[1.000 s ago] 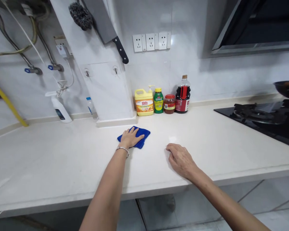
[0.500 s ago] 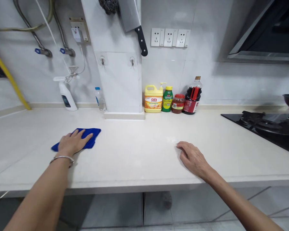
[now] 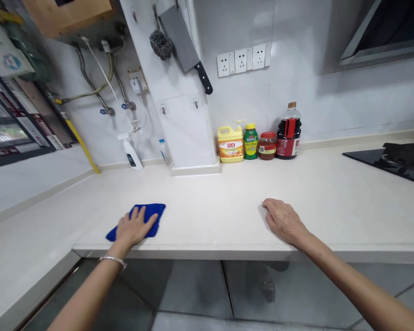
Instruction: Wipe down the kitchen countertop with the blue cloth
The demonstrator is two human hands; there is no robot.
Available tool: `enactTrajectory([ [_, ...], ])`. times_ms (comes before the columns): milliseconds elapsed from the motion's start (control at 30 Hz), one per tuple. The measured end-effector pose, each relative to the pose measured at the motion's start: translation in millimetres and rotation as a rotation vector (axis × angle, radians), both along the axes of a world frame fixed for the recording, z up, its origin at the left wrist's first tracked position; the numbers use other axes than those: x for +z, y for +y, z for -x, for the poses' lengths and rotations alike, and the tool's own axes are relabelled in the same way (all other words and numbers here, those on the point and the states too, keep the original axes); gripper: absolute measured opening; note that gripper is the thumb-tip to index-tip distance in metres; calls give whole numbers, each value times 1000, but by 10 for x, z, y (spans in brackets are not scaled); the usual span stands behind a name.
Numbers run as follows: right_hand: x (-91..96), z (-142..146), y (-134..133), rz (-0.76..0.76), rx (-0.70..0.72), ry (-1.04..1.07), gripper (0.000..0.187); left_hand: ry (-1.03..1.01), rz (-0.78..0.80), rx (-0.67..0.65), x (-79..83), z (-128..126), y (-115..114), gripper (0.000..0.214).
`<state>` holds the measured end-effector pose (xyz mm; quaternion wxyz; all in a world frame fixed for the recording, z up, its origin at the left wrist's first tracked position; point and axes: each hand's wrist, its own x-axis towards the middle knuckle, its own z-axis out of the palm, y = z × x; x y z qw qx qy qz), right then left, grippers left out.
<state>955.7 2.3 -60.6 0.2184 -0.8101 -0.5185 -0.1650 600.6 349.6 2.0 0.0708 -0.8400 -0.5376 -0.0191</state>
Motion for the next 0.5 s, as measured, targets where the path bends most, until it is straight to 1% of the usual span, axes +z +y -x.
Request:
enactTrajectory([
  [67, 11, 15, 9, 30, -3, 0, 28, 33, 49, -68, -8, -214, -339, 92],
  [133, 22, 27, 16, 54, -8, -2, 28, 34, 69, -167, -19, -484, -692, 91],
  [200, 32, 35, 19, 64, -12, -12, 29, 23, 84, -296, -31, -784, -1016, 90],
  [267, 37, 39, 15, 52, -16, -21, 28, 13, 120, -409, -39, -1082, -1265, 92],
  [300, 39, 39, 11, 40, -16, -23, 29, 9, 137, -461, -41, -1224, -1349, 92],
  [333, 38, 38, 5, 26, -16, -24, 29, 2, 149, -504, -41, -1359, -1405, 93],
  [400, 31, 32, -10, 3, -8, -22, 31, -15, 172, -570, -38, -1603, -1426, 94],
  [500, 4, 7, -31, -12, 7, -30, 32, -34, 195, -641, -32, -1896, -1269, 96],
])
